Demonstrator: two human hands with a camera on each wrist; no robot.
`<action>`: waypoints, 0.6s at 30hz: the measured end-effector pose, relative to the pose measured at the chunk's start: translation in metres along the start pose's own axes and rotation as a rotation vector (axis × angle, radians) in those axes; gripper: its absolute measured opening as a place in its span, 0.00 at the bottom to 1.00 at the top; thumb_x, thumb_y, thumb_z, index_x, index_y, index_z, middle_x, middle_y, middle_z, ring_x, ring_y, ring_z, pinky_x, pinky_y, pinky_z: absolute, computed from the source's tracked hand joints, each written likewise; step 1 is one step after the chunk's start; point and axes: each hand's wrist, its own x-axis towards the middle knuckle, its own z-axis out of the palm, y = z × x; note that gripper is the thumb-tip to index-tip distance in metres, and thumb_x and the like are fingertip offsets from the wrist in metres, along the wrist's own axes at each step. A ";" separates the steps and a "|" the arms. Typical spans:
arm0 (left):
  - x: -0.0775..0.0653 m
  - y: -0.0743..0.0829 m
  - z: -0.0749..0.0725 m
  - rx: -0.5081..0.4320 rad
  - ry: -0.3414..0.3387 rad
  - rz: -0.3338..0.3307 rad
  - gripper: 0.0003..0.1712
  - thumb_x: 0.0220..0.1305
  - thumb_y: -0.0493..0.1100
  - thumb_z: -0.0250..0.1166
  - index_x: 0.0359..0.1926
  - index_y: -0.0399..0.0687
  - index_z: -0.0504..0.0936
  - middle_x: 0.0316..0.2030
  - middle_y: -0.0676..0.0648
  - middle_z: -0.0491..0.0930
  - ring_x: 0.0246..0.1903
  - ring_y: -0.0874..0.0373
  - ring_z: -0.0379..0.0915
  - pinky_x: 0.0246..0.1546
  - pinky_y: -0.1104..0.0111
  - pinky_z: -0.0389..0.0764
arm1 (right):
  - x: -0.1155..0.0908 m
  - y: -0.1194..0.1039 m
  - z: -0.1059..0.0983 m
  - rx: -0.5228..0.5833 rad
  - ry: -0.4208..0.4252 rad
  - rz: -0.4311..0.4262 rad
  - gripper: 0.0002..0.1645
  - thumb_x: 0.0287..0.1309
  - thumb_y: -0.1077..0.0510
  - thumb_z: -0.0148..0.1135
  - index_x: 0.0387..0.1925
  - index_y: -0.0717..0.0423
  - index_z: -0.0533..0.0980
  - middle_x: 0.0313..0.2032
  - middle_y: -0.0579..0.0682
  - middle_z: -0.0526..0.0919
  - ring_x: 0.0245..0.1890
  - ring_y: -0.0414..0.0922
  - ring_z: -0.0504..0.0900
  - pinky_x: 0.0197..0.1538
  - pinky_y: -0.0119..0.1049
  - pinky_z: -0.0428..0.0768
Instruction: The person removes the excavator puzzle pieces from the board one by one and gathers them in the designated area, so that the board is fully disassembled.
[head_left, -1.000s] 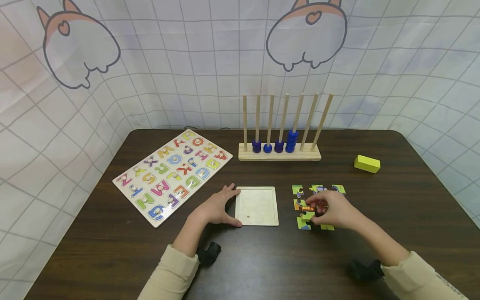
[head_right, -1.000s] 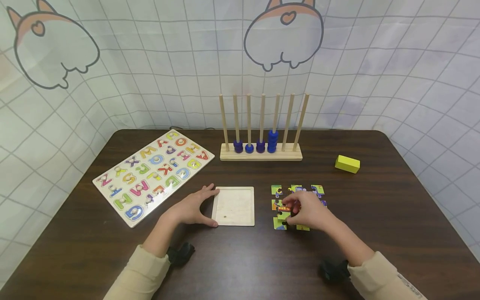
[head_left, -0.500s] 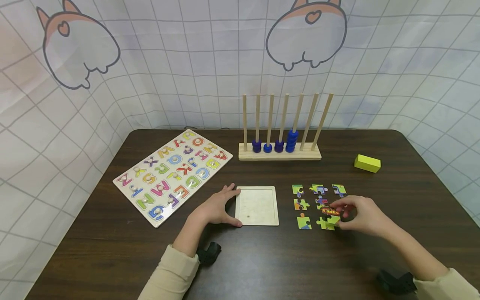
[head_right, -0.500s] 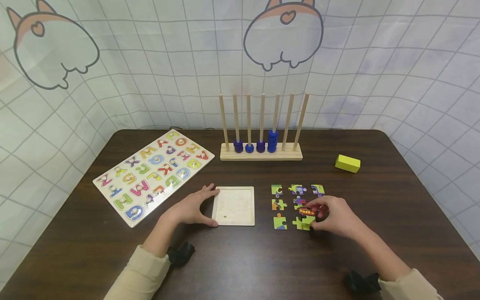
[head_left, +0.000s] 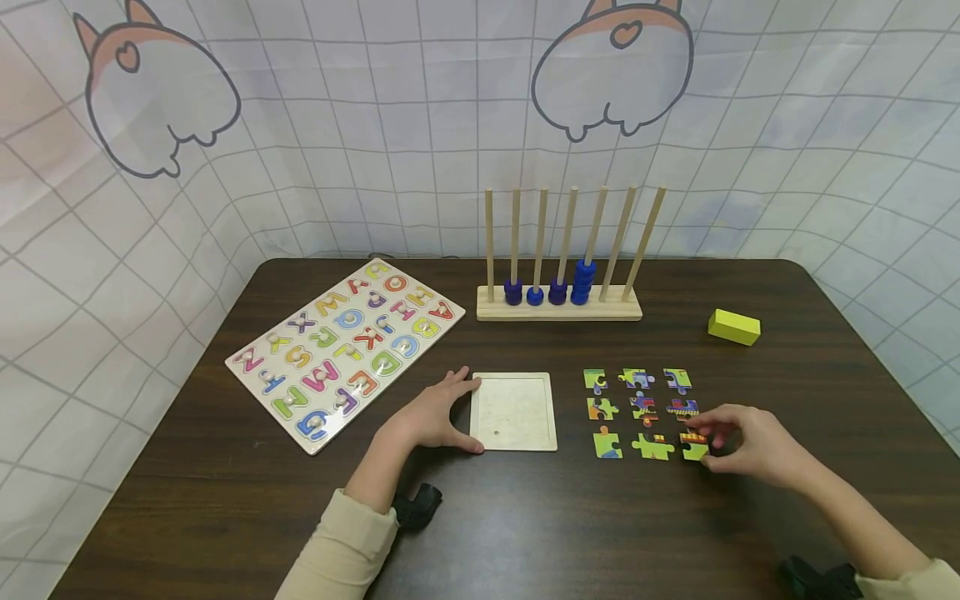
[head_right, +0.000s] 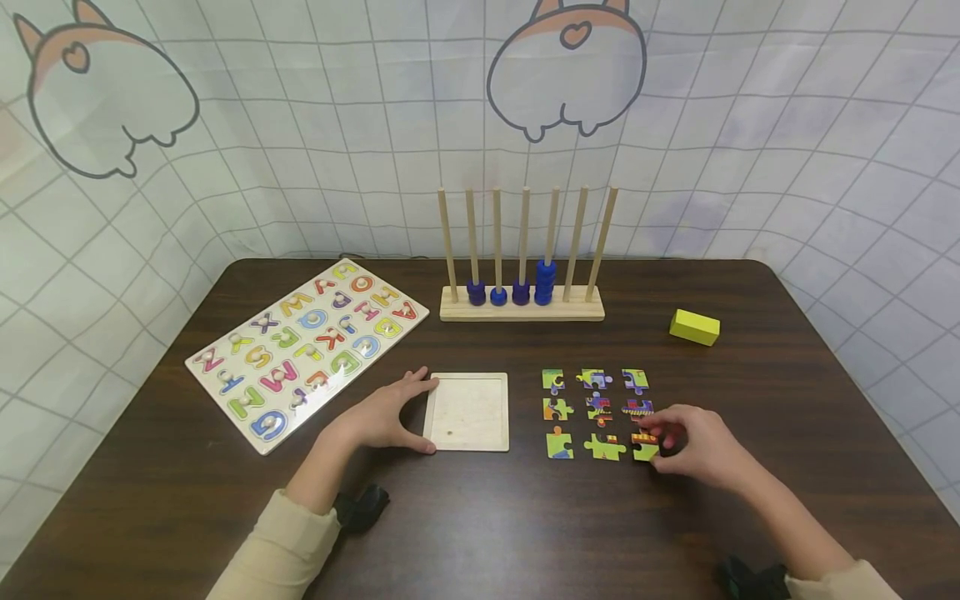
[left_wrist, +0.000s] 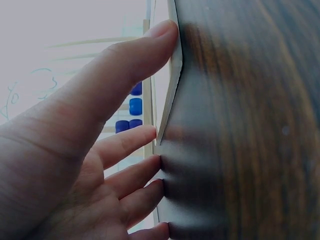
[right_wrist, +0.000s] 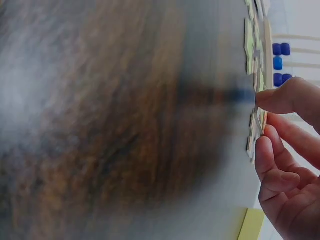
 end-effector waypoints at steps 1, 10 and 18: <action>0.000 0.000 0.000 0.000 0.000 -0.002 0.54 0.39 0.52 0.76 0.67 0.45 0.61 0.69 0.43 0.48 0.68 0.48 0.39 0.63 0.53 0.51 | 0.000 0.001 0.000 -0.001 0.000 0.002 0.24 0.36 0.63 0.72 0.42 0.63 0.79 0.31 0.46 0.77 0.25 0.35 0.71 0.25 0.29 0.71; 0.001 -0.002 0.001 0.000 0.000 0.000 0.54 0.40 0.53 0.76 0.67 0.45 0.60 0.69 0.44 0.48 0.68 0.48 0.38 0.63 0.51 0.51 | 0.001 0.006 0.002 0.001 -0.013 0.018 0.24 0.36 0.63 0.72 0.42 0.63 0.79 0.32 0.46 0.77 0.25 0.34 0.71 0.25 0.30 0.71; 0.002 -0.003 0.002 0.007 0.007 0.009 0.55 0.39 0.53 0.76 0.67 0.45 0.60 0.69 0.43 0.48 0.68 0.47 0.39 0.63 0.51 0.52 | 0.001 0.007 0.001 0.003 -0.022 0.017 0.24 0.36 0.64 0.71 0.42 0.63 0.79 0.30 0.45 0.76 0.26 0.35 0.71 0.26 0.30 0.71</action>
